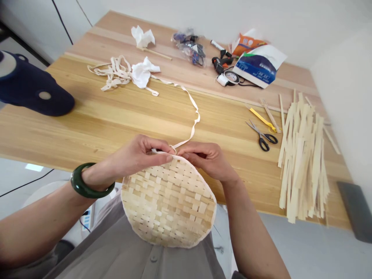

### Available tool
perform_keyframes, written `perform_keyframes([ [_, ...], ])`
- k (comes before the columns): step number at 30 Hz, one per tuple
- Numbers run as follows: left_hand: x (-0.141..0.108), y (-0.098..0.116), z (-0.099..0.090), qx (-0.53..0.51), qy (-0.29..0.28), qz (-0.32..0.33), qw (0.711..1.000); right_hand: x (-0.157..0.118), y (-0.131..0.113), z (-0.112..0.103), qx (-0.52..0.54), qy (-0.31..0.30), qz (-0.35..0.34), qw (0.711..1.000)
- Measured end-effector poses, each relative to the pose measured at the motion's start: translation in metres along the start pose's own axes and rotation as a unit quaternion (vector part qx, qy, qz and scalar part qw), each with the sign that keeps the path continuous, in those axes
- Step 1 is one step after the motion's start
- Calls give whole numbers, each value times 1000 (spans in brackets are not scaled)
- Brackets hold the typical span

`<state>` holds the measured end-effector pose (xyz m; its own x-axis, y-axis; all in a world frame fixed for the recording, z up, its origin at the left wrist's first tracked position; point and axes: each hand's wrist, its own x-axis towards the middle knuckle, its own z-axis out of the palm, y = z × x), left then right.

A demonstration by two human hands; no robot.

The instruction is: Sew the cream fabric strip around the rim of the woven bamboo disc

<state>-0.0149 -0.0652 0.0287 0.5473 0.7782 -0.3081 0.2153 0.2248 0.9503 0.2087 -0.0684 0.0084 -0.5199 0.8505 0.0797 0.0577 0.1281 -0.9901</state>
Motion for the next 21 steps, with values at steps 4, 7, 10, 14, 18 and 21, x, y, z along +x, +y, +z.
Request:
perform_keyframes([
  [4, 0, 1, 0, 0, 2, 0, 1000, -5, -2, 3, 23, 17, 39, 999],
  [7, 0, 1, 0, 1, 4, -1, 1000, -9, -2, 6, 25, 39, 61, 997],
  [10, -1, 0, 0, 0, 6, -5, 1000, -13, -1, 7, 28, 53, 79, 995],
  [14, -2, 1, 0, -7, 7, -10, 1000, -15, 0, 8, 23, 61, 85, 994],
  [18, -2, 1, 0, -9, 8, -10, 1000, -14, -2, 11, 16, 84, 83, 993],
  [21, -2, 0, -2, -22, 6, -10, 1000, -16, -1, 18, 24, 109, 85, 990],
])
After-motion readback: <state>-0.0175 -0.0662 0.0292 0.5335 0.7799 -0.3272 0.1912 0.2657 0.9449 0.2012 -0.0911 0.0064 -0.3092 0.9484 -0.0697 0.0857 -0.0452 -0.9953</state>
